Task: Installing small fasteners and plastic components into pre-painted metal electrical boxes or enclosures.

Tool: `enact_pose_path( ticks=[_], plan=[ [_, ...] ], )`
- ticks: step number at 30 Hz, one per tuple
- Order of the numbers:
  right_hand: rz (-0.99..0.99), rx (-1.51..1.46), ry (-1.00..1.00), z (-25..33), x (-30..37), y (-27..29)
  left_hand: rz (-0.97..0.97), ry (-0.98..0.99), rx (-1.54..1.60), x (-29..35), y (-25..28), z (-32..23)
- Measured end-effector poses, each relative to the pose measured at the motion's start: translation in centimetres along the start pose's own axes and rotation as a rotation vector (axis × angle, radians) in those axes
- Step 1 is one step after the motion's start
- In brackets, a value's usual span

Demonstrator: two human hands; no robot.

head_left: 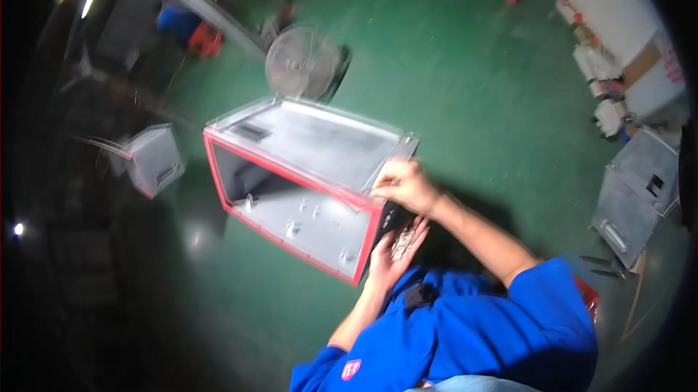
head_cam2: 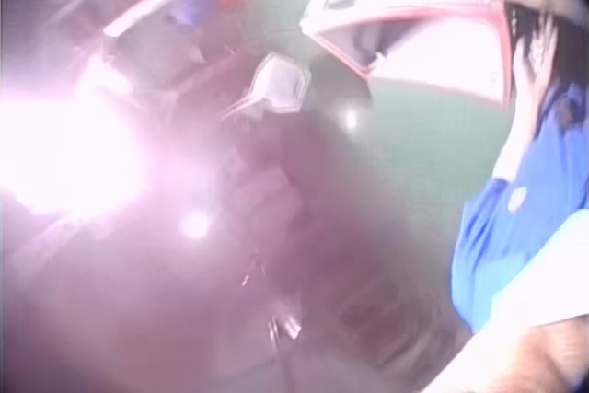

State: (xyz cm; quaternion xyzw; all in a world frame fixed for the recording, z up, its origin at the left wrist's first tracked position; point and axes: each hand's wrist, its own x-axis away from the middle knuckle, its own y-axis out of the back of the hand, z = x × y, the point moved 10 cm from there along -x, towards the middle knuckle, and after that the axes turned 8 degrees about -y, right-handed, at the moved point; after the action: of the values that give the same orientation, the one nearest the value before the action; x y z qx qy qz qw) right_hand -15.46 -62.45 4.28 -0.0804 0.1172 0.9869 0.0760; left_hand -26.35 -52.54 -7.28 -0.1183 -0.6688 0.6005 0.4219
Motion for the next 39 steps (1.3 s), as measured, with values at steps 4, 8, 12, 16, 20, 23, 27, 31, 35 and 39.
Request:
enact_pose_path(
  ticks=[4, 8, 12, 16, 20, 23, 27, 31, 35, 39],
  plan=[
    [0.120, 0.038, -0.019, -1.4, -0.6, -2.4, -0.022, -0.040, 0.053, 0.3, 0.8, 0.2],
    [0.179, 0.142, -0.004, -0.6, 0.2, -2.4, 0.051, -0.022, 0.019, 0.3, 0.2, 0.8],
    [0.037, 0.245, 0.212, 1.9, 2.2, -1.7, 0.079, -0.025, -0.005, 0.4, 1.3, 1.0],
    [0.010, 0.335, 0.266, 3.3, 4.7, -2.6, 0.052, -0.010, -0.024, 1.0, 3.2, 1.6],
    [0.092, 0.441, 0.272, 4.0, 6.4, -3.9, 0.007, -0.017, -0.051, 1.5, 5.0, 2.0],
    [0.018, 0.434, 0.283, 5.0, 8.2, -3.4, 0.014, -0.017, -0.121, 1.3, 5.8, 2.5],
    [-0.025, 0.381, 0.260, 5.3, 11.0, -1.5, -0.037, -0.031, -0.185, 2.2, 5.6, 3.4],
    [0.109, 0.408, 0.281, 7.1, 14.6, -1.1, 0.004, 0.038, -0.121, 2.3, 7.1, 4.1],
    [0.256, 0.588, 0.345, 7.2, 18.6, -2.8, 0.131, 0.073, -0.186, 1.6, 8.5, 4.9],
    [0.225, 0.679, 0.359, 4.6, 21.3, -2.7, 0.229, 0.099, -0.300, 3.9, 1.5, 8.9]
  ],
)
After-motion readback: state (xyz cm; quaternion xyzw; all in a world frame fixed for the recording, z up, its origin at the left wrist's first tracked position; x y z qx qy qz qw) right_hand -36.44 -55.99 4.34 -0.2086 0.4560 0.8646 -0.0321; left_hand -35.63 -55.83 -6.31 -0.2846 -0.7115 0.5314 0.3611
